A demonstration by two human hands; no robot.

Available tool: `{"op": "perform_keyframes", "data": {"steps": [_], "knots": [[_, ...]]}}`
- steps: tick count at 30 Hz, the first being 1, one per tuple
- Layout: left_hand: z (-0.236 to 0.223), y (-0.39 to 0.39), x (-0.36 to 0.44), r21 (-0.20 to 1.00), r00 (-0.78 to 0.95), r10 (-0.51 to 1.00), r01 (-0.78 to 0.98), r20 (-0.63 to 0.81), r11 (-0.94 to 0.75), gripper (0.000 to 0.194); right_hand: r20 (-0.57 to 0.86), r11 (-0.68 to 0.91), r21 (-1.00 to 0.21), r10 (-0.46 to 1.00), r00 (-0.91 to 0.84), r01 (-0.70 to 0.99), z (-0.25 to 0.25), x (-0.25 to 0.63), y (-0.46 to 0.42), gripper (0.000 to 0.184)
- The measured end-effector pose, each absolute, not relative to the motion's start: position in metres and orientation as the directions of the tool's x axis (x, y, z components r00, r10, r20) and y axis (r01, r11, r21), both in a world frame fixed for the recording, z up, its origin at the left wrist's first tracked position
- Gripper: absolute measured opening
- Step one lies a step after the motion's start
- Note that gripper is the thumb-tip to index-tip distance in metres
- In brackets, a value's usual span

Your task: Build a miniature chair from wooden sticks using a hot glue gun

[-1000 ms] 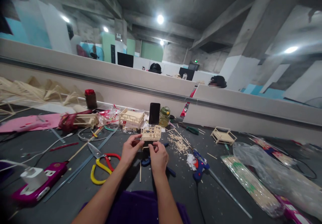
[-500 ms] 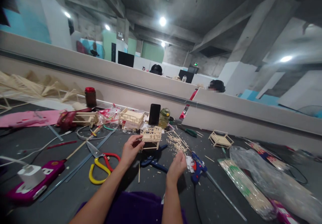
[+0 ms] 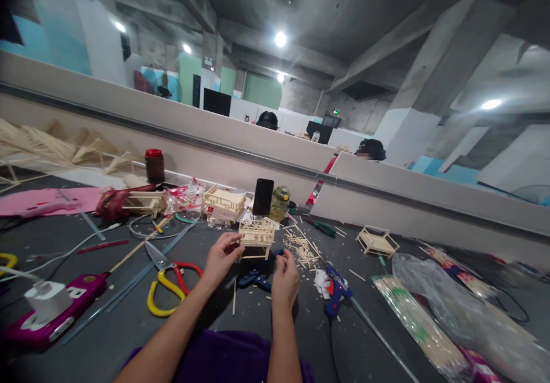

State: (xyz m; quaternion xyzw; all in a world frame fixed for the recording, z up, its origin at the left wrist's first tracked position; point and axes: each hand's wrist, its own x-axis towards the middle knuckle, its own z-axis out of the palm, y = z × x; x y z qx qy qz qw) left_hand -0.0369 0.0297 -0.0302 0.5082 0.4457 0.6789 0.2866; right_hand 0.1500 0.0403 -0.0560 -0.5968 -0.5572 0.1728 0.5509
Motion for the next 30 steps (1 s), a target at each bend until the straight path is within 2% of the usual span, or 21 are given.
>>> {"op": "perform_keyframes", "data": {"steps": [5, 13, 17, 20, 22, 27, 30], "knots": [[-0.034, 0.03, -0.032, 0.9, -0.253, 0.864, 0.114, 0.435, -0.42, 0.024, 0.379, 0.317, -0.898, 0.91, 0.17, 0.305, -0.072, 0.14, 0.048, 0.047], [-0.055, 0.031, -0.024, 0.874, -0.127, 0.886, 0.278, 0.446, -0.4, 0.027, 0.358, 0.276, -0.903, 0.907, 0.22, 0.33, -0.074, 0.145, 0.051, 0.051], [-0.055, 0.031, -0.028, 0.889, -0.108, 0.906, 0.272, 0.408, -0.368, 0.031, 0.343, 0.258, -0.919, 0.896, 0.281, 0.299, -0.076, 0.15, 0.051, 0.053], [-0.049, 0.03, -0.033, 0.908, -0.083, 0.923, 0.232, 0.376, -0.349, 0.04, 0.349, 0.267, -0.93, 0.858, 0.376, 0.254, -0.073, 0.155, 0.049, 0.048], [-0.042, 0.03, -0.039, 0.918, -0.134, 0.919, 0.204, 0.371, -0.341, 0.043, 0.359, 0.287, -0.932, 0.816, 0.453, 0.222, -0.065, 0.16, 0.046, 0.045], [-0.031, 0.029, -0.057, 0.929, -0.427, 0.825, 0.18, 0.371, -0.324, 0.028, 0.342, 0.354, -0.93, 0.73, 0.592, 0.1, -0.039, 0.16, 0.033, 0.041], [-0.03, 0.028, -0.065, 0.929, -0.538, 0.758, 0.235, 0.37, -0.287, 0.035, 0.331, 0.37, -0.926, 0.715, 0.616, 0.069, -0.028, 0.154, 0.022, 0.038]]}}
